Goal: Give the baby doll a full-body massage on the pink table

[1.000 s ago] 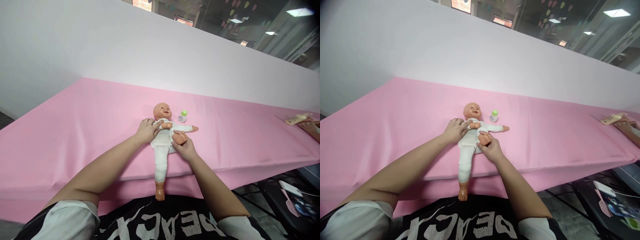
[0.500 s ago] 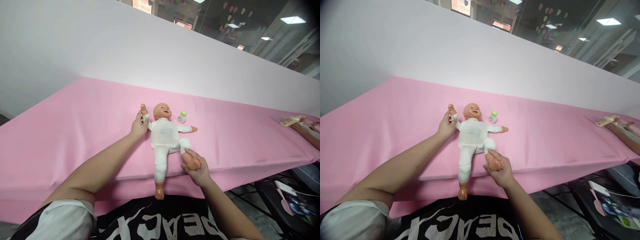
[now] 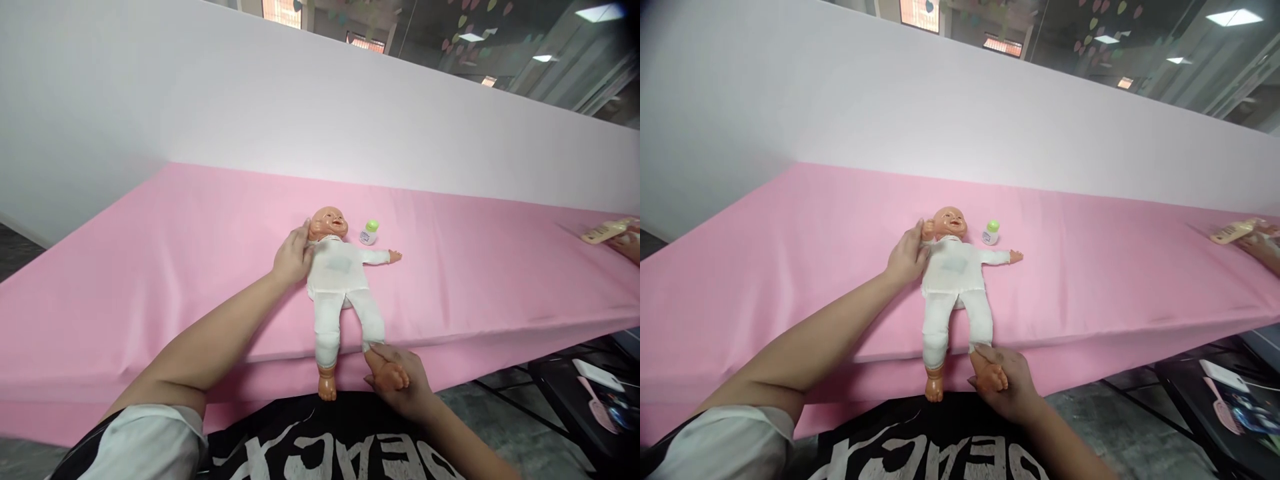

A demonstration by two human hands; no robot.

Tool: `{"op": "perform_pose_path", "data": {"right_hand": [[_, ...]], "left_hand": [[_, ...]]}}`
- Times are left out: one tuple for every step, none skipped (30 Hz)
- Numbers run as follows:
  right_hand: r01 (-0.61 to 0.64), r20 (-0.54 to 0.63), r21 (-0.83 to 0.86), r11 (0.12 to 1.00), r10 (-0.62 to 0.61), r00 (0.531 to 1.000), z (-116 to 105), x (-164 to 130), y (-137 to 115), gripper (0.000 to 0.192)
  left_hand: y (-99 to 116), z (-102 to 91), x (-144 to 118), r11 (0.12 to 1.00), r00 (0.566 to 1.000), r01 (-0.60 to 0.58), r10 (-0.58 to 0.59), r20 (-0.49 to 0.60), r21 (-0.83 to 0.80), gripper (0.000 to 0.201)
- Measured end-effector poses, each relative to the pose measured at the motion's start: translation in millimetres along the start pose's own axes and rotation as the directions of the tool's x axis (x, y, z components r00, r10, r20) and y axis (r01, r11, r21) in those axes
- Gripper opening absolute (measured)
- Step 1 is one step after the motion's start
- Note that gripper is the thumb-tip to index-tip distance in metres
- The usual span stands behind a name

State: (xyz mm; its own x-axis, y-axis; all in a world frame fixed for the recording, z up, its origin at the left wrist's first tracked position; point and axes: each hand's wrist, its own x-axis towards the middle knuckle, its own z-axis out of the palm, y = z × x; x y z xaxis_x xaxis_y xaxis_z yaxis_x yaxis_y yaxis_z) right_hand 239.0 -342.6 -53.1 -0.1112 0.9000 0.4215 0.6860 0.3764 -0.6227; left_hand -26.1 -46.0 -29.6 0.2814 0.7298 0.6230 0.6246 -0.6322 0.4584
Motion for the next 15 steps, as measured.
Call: {"op": "perform_pose_path", "data": {"right_hand": [[0.016,-0.016,-0.030,0.999,-0.017,1.000,-6,7,-3,0.051],[0.031,-0.036,-0.053,0.998,-0.033,0.999,-11,15,-6,0.051],[0.042,-0.059,-0.068,0.997,-0.046,0.997,-15,24,-8,0.051],[0.049,-0.088,-0.075,0.996,-0.055,0.995,-18,33,-10,0.052],[0.048,-0.122,-0.076,0.996,-0.057,0.991,-19,42,-10,0.054],[0.039,-0.159,-0.069,0.997,-0.050,0.986,-19,53,-10,0.058],[0.021,-0.196,-0.062,0.998,-0.033,0.980,-19,64,-9,0.063],[-0.004,-0.223,-0.050,0.999,-0.007,0.975,-17,75,-6,0.068],[-0.029,-0.235,-0.031,0.999,0.021,0.972,-14,87,-3,0.071],[-0.047,-0.226,-0.010,0.999,0.043,0.973,-10,99,1,0.071],[-0.054,-0.200,0.011,0.998,0.055,0.978,-6,111,5,0.072],[-0.066,-0.168,0.041,0.997,0.072,0.983,-1,123,10,0.071],[-0.081,-0.138,0.070,0.994,0.090,0.986,4,134,14,0.070],[-0.099,-0.110,0.097,0.990,0.110,0.988,9,144,19,0.069],[-0.122,-0.107,0.119,0.985,0.135,0.985,14,152,23,0.065]], "left_hand": [[4,0.6,-1,0.997,0.996,-0.046,0.040,0.080,0.069,0.068],[7,1.1,-2,0.987,0.985,-0.083,0.060,0.163,0.138,0.066],[10,1.4,-2,0.972,0.969,-0.114,0.064,0.238,0.204,0.065],[13,1.4,-3,0.955,0.953,-0.138,0.057,0.297,0.261,0.065],[15,1.1,-4,0.939,0.940,-0.157,0.047,0.338,0.307,0.065],[16,0.4,-4,0.924,0.930,-0.173,0.040,0.365,0.340,0.065],[17,-0.4,-4,0.914,0.923,-0.184,0.035,0.383,0.361,0.065],[18,-1.3,-4,0.908,0.917,-0.193,0.032,0.398,0.372,0.065],[19,-2.1,-4,0.906,0.912,-0.197,0.028,0.409,0.376,0.065],[19,-2.7,-4,0.906,0.909,-0.196,0.024,0.417,0.375,0.065],[19,-3.0,-4,0.908,0.907,-0.193,0.020,0.421,0.372,0.066],[18,-3.1,-3,0.910,0.906,-0.189,0.017,0.422,0.368,0.066],[18,-3.0,-3,0.913,0.907,-0.186,0.016,0.421,0.364,0.066],[18,-2.8,-3,0.915,0.908,-0.182,0.016,0.419,0.361,0.065],[18,-2.5,-3,0.916,0.909,-0.178,0.014,0.416,0.359,0.064]]}}
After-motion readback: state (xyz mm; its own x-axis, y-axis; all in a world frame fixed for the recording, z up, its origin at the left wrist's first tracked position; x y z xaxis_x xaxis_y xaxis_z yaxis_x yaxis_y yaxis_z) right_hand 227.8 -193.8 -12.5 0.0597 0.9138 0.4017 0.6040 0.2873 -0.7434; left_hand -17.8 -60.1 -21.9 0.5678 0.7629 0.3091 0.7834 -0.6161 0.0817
